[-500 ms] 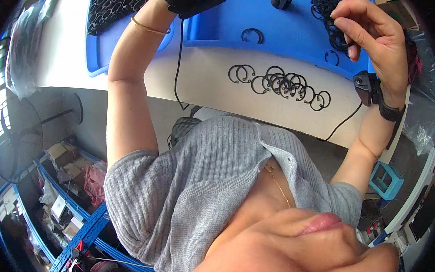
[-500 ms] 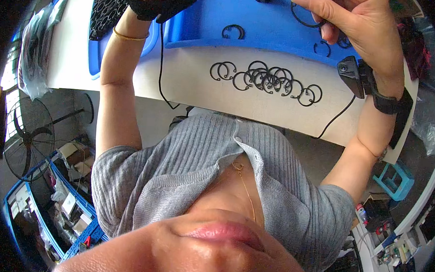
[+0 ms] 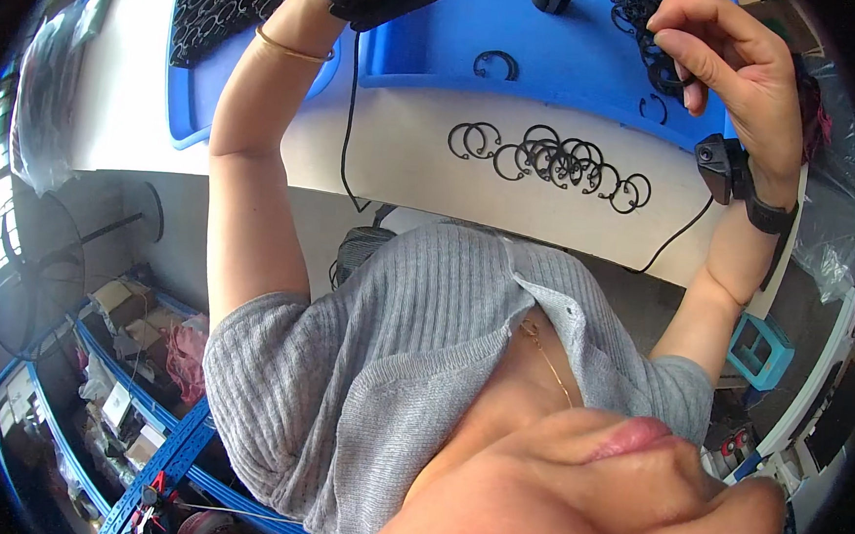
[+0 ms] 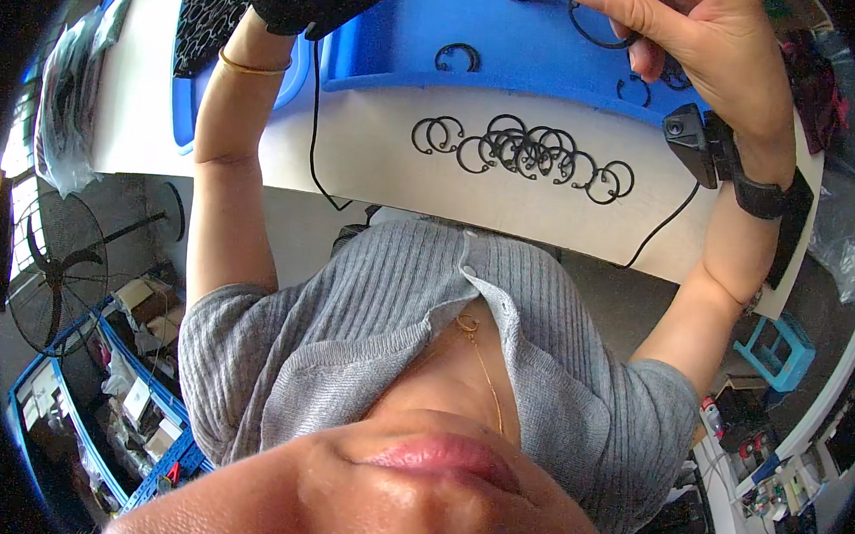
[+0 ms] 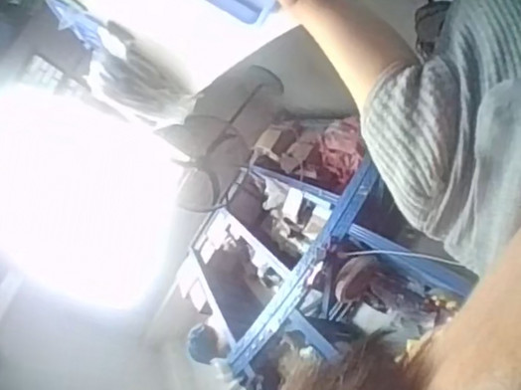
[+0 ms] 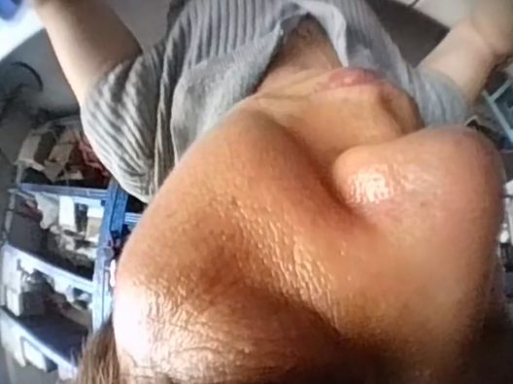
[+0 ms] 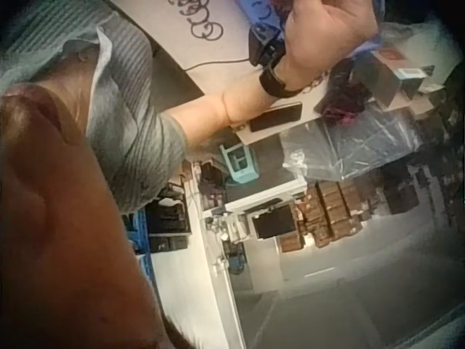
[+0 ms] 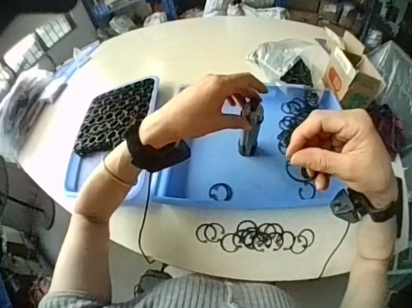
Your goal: Inspecting and sorting small black circular rings on a blue tray.
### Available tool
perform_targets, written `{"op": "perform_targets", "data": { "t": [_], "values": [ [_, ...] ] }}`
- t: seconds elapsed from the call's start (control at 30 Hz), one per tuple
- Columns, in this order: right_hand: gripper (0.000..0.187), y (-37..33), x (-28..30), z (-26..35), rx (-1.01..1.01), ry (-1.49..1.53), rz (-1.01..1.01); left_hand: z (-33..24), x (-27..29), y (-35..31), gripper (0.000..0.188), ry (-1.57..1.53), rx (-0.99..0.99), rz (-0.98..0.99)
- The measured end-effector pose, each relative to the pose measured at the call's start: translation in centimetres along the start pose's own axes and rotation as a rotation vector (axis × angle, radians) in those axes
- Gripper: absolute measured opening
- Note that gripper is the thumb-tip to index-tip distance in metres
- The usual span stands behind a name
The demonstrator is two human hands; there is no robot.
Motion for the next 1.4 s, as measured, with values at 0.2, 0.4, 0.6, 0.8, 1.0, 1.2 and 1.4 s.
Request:
{"op": "perform_targets", "data": {
  "t": [0.2, 0.4, 0.6, 0.8, 1.0, 1.2, 1.4],
  "values": [
    [0.007, 0.6, 0.0, 0.2, -0.118, 0.095, 0.041, -1.0, 1.1, -0.8, 0.053, 0.08, -0.01, -0.064],
    [0.021, 0.3, 0.0, -0.7, -0.052, 0.082, -0.003, -3.1, 1.9, -2.5, 0.032, -0.131, 0.209, -0.121],
    [0.029, 0.3, -0.7, 0.0, -0.001, 0.102, 0.057, -4.7, -4.0, -3.9, 0.02, -0.934, 0.408, 0.083],
    [0.029, 0.5, -1.2, 0.7, -0.011, 0.161, 0.072, -4.4, -5.7, -4.8, 0.02, -1.178, 0.493, 0.183],
    [0.014, 0.7, -0.8, 0.1, -0.167, 0.133, 0.125, -4.1, -5.7, -5.5, 0.02, -1.218, 0.514, 0.18],
    [0.009, -0.2, -0.8, -0.3, -0.041, -0.021, 0.028, -3.3, -5.8, -5.2, 0.025, -1.219, 0.397, 0.107],
    [0.008, -0.2, -0.9, 0.1, 0.146, -0.104, 0.073, -3.3, -5.6, -5.4, 0.023, -1.376, 0.433, 0.093]
  ]
}}
Point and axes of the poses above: each hand's wrist, its own y-axis towards the middle knuckle, its own x-axis out of the back of the hand, z = x × y, the point moved 9 cm from there along y, towards the middle knuckle, and after that the axes turned 1 degree about z, right-handed, at the moved point
